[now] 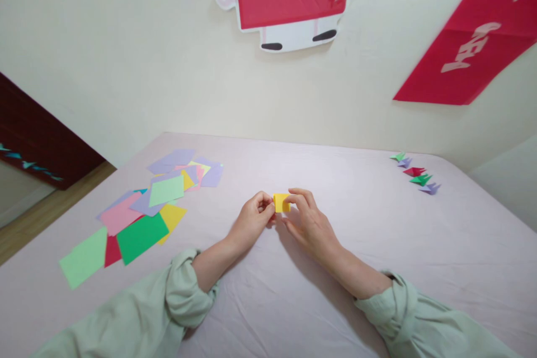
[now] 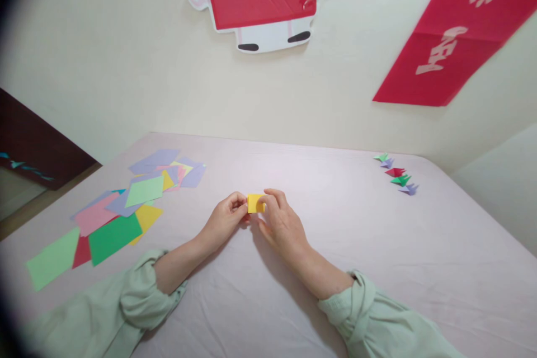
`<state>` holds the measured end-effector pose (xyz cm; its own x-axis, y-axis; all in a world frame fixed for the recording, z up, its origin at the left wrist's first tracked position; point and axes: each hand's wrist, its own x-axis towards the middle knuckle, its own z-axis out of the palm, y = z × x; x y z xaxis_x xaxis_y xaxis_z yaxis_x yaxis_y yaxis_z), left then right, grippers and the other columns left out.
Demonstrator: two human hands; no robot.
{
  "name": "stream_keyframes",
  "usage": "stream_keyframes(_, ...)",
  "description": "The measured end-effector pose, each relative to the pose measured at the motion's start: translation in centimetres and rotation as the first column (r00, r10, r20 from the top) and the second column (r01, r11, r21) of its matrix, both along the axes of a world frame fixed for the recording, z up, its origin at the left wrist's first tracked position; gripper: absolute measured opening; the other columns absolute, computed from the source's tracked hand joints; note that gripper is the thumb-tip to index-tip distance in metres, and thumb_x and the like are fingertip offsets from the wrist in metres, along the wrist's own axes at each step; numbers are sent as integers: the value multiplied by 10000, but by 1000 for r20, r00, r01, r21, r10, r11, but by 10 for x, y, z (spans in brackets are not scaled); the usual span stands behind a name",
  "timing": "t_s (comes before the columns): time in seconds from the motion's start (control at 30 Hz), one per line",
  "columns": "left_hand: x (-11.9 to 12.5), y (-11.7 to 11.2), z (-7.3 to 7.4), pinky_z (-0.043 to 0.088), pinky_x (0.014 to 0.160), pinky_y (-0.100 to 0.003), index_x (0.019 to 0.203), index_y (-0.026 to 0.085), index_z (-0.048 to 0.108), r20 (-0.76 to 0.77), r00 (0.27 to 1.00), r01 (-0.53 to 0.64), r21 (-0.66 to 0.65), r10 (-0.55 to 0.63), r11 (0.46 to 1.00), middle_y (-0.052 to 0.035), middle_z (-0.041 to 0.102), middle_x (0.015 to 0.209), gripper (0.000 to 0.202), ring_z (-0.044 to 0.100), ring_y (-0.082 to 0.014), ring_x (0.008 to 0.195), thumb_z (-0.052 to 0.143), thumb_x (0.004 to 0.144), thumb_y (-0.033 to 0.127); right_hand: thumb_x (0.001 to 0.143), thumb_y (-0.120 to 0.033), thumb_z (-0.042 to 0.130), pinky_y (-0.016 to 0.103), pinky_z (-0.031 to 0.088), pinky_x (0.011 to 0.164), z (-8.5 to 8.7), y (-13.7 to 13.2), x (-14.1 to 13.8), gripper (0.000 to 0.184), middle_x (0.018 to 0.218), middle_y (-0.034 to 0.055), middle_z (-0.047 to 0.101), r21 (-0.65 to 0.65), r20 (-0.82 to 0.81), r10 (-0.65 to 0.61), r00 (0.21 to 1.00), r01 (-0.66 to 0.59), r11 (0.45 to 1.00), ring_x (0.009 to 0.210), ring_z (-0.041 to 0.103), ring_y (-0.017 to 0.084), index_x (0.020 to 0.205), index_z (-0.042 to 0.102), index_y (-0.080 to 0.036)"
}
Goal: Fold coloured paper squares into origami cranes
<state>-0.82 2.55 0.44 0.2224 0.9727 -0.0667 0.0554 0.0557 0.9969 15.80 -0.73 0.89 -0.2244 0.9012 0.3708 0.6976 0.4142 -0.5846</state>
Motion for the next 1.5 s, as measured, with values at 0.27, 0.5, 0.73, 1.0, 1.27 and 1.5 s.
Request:
stream_keyframes(0.27, 3, -2, -5, 476, 738, -244, 819, 179, 510, 47, 996, 71, 55, -73, 996, 11, 619, 801, 130, 615, -127, 797, 609, 734, 186, 897, -121, 481, 384, 491, 914, -1, 1, -3, 136, 1186, 103, 538, -5, -165, 92, 982, -94, 996, 1126, 559, 216, 970, 504, -234)
stream_keyframes(0.5, 1, -1, -4, 453, 702, -230, 783, 168, 527, -3, 997, 77, 74, -77, 994, 22, 573, 758, 120, 565, -108, 740, 628, 774, 234, 891, -150, 519, 377, 479, 894, -2, 5, -2, 87, 1117, 91, 559, -88, -347, 48, 936, -83, 993, 1081, 542, 212, 890, 574, -218)
stream_keyframes(0.73, 3, -9, -2, 484, 744, -256, 885, 168, 573, -117, 984, 153, 167, -135, 974, -14, 627, 884, 81, 604, -136, 816, 596, 818, 209, 851, -132, 528, 326, 466, 753, 1, 6, -1, 96, 875, 37, 574, -113, -346, -1, 938, -40, 993, 846, 560, 187, 827, 578, -211)
stream_keyframes(1.0, -1, -12, 7, 485, 782, -270, 885, 176, 601, -171, 979, 163, 300, -115, 940, -26, 637, 896, 65, 606, -154, 859, 545, 869, 205, 856, -140, 498, 306, 466, 749, 2, 4, -1, 95, 844, 15, 607, -140, -409, 40, 912, -106, 985, 810, 582, 171, 859, 559, -212)
stream_keyframes(1.27, -4, -12, 10, 474, 815, -281, 901, 194, 590, -250, 966, 162, 381, -67, 910, -22, 637, 901, 43, 600, -158, 865, 570, 864, 202, 845, -130, 492, 329, 475, 761, 4, 4, 1, 123, 867, 33, 599, -89, -385, 94, 918, -139, 986, 829, 570, 182, 865, 572, -220)
stream_keyframes(1.5, -6, -12, 12, 457, 826, -290, 881, 206, 609, -324, 941, 249, 463, -99, 850, -22, 610, 889, 90, 587, -166, 888, 526, 894, 173, 862, -149, 490, 314, 471, 746, 3, 4, 2, 94, 850, 26, 605, -114, -382, 78, 921, -131, 985, 811, 577, 175, 862, 556, -216)
